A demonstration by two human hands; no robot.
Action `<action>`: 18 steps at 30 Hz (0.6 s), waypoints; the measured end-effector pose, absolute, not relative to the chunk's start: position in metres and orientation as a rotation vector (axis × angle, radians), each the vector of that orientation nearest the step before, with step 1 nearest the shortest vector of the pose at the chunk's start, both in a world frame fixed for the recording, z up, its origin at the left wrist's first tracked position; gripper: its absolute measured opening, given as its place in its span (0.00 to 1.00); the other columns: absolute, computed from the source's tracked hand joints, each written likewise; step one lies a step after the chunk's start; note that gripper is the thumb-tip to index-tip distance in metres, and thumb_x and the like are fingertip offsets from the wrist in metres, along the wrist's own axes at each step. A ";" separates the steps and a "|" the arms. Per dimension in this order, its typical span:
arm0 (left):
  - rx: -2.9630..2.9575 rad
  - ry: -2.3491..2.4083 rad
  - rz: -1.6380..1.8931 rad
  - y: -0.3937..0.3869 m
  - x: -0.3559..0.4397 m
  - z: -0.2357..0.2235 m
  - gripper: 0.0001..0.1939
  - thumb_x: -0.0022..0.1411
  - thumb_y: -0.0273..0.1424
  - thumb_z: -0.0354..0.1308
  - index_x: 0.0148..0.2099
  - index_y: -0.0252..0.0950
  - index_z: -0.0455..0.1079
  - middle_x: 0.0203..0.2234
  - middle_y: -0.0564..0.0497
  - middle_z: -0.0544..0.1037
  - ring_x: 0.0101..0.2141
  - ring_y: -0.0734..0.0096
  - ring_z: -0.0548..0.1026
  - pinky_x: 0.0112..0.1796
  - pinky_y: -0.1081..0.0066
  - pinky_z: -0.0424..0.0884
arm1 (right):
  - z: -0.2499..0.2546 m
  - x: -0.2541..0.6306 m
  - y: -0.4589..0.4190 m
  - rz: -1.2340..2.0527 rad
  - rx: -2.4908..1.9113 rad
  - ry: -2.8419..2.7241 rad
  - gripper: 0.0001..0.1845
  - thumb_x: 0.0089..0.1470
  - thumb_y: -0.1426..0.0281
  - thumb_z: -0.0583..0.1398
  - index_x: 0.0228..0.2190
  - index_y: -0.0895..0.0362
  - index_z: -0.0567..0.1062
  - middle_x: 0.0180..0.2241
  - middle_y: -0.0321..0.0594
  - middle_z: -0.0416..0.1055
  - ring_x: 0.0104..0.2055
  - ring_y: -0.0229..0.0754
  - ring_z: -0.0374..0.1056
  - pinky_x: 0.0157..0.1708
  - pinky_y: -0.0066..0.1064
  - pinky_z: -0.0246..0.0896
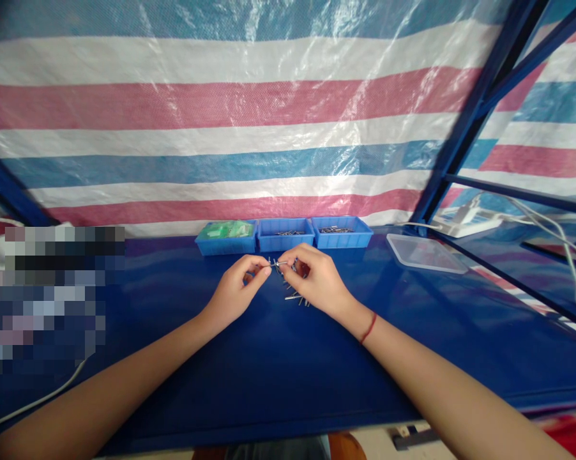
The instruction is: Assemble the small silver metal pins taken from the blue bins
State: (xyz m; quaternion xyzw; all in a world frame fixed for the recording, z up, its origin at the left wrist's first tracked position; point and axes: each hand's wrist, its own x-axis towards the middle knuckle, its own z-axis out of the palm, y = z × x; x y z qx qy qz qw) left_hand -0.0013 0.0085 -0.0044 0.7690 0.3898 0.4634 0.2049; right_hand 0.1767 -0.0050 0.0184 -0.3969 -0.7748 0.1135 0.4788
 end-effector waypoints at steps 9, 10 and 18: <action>2.140 1.091 1.216 0.009 -0.001 -0.004 0.08 0.62 0.33 0.51 0.38 0.36 0.69 0.32 0.52 0.75 0.31 0.75 0.72 0.34 0.74 0.68 | 0.028 0.178 -0.012 0.108 -0.944 -2.063 0.06 0.52 0.73 0.56 0.26 0.59 0.72 0.26 0.38 0.69 0.26 0.35 0.62 0.28 0.27 0.57; 2.127 1.109 1.224 0.008 0.000 -0.004 0.08 0.62 0.33 0.51 0.39 0.36 0.68 0.33 0.52 0.75 0.30 0.75 0.72 0.34 0.74 0.68 | 0.027 0.180 -0.009 0.123 -0.985 -2.069 0.07 0.51 0.73 0.56 0.25 0.59 0.72 0.25 0.37 0.69 0.26 0.35 0.62 0.27 0.27 0.57; 2.481 0.943 0.981 -0.002 0.004 -0.001 0.10 0.63 0.31 0.49 0.42 0.38 0.72 0.37 0.50 0.74 0.37 0.71 0.72 0.41 0.69 0.67 | 0.013 0.235 0.050 0.162 -1.509 -1.387 0.16 0.50 0.61 0.57 0.26 0.61 0.76 0.24 0.42 0.72 0.27 0.40 0.65 0.28 0.30 0.57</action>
